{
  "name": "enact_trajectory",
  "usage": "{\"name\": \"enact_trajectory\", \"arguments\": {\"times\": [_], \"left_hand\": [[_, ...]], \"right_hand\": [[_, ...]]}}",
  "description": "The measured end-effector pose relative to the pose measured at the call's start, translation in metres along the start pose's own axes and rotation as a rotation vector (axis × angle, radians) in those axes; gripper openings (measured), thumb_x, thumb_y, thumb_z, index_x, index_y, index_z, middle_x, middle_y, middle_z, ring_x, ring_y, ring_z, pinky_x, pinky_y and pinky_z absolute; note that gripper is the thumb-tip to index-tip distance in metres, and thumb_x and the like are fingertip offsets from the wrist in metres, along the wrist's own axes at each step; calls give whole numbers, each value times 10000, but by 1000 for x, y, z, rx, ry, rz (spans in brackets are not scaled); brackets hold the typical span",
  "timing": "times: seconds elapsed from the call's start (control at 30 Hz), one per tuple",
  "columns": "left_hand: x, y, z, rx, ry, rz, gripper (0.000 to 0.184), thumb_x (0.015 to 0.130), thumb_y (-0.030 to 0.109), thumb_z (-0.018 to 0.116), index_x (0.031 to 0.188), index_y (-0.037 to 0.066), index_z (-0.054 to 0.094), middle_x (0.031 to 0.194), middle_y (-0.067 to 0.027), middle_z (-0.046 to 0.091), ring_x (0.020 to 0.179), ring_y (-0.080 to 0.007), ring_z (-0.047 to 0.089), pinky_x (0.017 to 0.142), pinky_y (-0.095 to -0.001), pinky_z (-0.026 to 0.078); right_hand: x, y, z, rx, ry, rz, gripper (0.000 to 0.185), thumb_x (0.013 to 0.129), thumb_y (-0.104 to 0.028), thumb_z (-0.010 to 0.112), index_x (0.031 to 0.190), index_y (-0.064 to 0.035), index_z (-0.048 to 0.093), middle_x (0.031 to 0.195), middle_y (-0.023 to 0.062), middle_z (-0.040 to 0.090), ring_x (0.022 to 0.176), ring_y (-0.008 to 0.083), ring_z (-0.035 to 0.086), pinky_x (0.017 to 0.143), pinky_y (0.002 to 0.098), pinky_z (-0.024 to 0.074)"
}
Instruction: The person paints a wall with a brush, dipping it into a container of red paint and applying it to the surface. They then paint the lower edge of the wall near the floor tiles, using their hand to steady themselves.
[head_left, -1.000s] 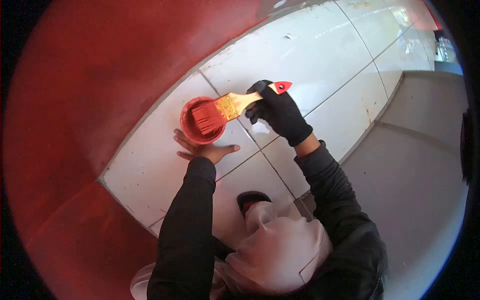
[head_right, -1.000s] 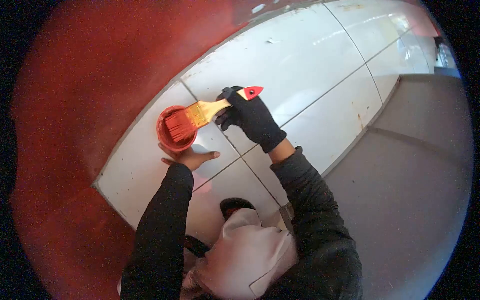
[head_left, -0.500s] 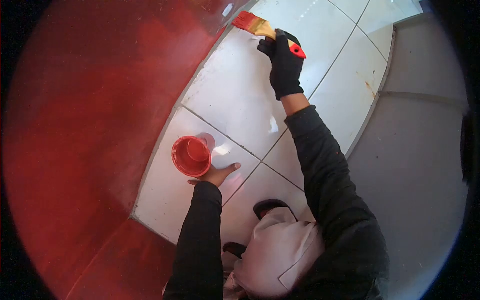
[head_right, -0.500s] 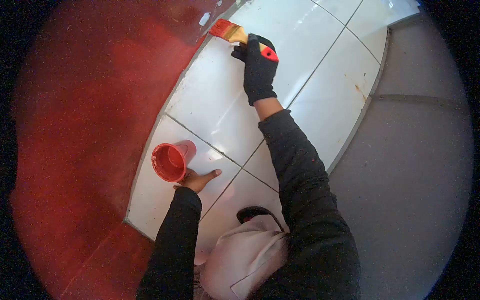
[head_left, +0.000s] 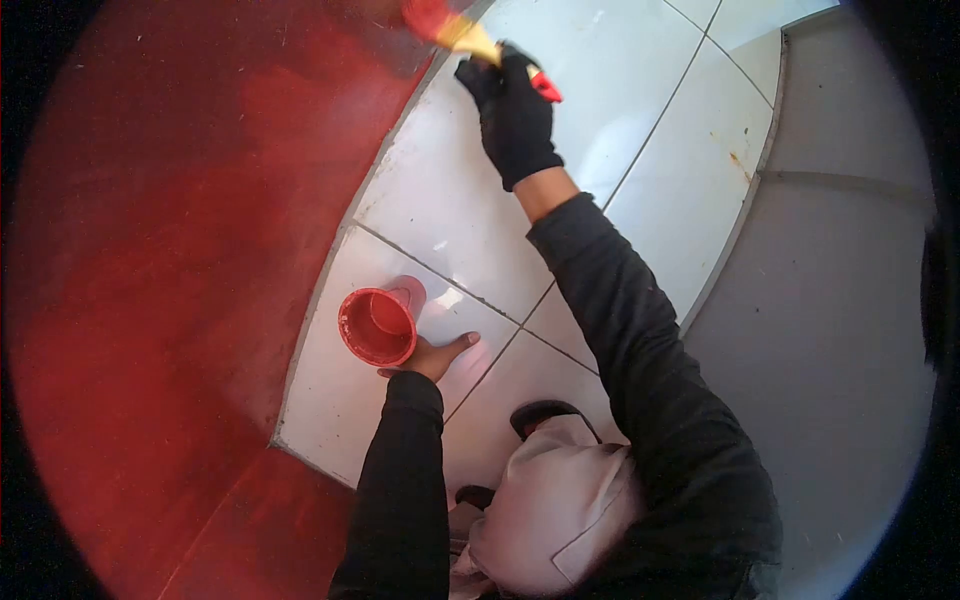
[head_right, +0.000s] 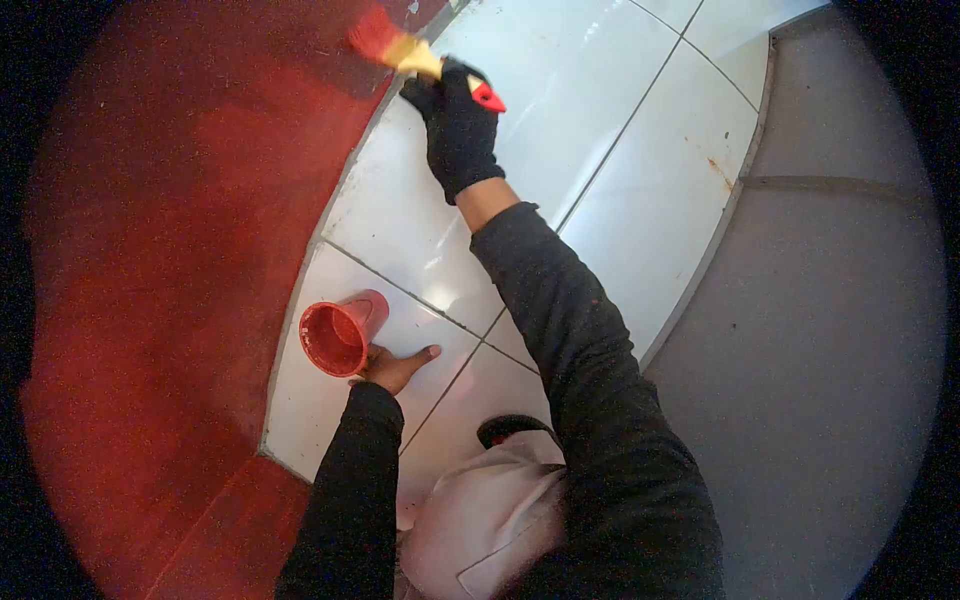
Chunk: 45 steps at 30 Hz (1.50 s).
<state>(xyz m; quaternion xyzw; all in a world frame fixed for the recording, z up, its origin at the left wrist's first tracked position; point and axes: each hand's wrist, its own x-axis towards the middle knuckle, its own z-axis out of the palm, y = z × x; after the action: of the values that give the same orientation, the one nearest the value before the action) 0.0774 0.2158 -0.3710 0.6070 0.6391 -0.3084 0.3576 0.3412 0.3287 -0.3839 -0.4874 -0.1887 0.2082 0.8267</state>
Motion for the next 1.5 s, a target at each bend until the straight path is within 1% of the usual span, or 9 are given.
{"name": "enact_trajectory", "arguments": {"times": [0.07,0.5,0.6,0.7,0.83,1.13,1.27,1.37,1.5], "left_hand": [[1,0,1,25,-9,-31,1390,513,773,620,1280,-232,40,1386,-352,135,1324,-404,133,1071,-469,97],[3,-3,1,-3,-43,-2,1363,520,781,604,1257,-254,109,1370,-364,156,1318,-400,153,1074,-443,102],[10,-10,11,43,28,-16,1368,517,782,606,1259,-252,104,1371,-365,149,1319,-397,150,1074,-443,101],[7,-6,7,65,6,-44,1374,514,785,606,1260,-252,101,1373,-362,149,1318,-399,150,1074,-440,101],[7,-6,5,64,-32,-49,1380,512,788,603,1261,-252,91,1377,-361,142,1322,-397,146,1074,-449,93],[2,0,1,48,-45,-84,1373,517,788,597,1311,-192,53,1414,-308,126,1334,-389,127,1056,-529,68],[2,0,3,63,-24,-86,1376,516,784,604,1309,-193,47,1419,-302,122,1338,-382,120,1056,-529,68],[-3,5,-2,51,-40,-126,1371,514,778,613,1307,-195,59,1413,-315,117,1339,-383,108,1055,-531,73],[9,-6,5,29,-61,-69,1383,504,773,624,1308,-191,43,1407,-329,110,1337,-395,95,1056,-529,73]], "right_hand": [[-11,10,-6,503,165,452,223,878,-155,553,1029,3,511,857,87,595,771,183,603,713,284,513],[5,-39,1,77,58,-43,185,904,-161,504,959,16,500,837,106,597,712,184,621,690,307,544],[25,-11,-7,192,255,-40,159,904,-162,500,925,-8,529,772,75,604,673,166,609,645,285,519],[18,15,-6,-80,196,51,149,896,-182,517,918,-37,538,763,71,605,657,149,596,625,274,503],[-16,-3,7,104,105,265,156,887,-165,542,935,-21,508,774,70,588,675,155,612,591,268,507],[17,30,-8,-98,143,-18,148,880,-163,529,886,-19,496,727,68,596,640,163,598,603,288,483],[-15,4,-2,16,104,382,174,896,-172,498,897,-2,535,776,76,604,667,162,612,636,287,518],[9,21,-25,-133,154,68,169,888,-180,515,899,-13,495,768,89,596,645,170,607,614,293,494],[16,20,-11,-56,156,12,162,887,-176,516,885,-14,517,760,78,602,669,151,593,630,279,487]]}}
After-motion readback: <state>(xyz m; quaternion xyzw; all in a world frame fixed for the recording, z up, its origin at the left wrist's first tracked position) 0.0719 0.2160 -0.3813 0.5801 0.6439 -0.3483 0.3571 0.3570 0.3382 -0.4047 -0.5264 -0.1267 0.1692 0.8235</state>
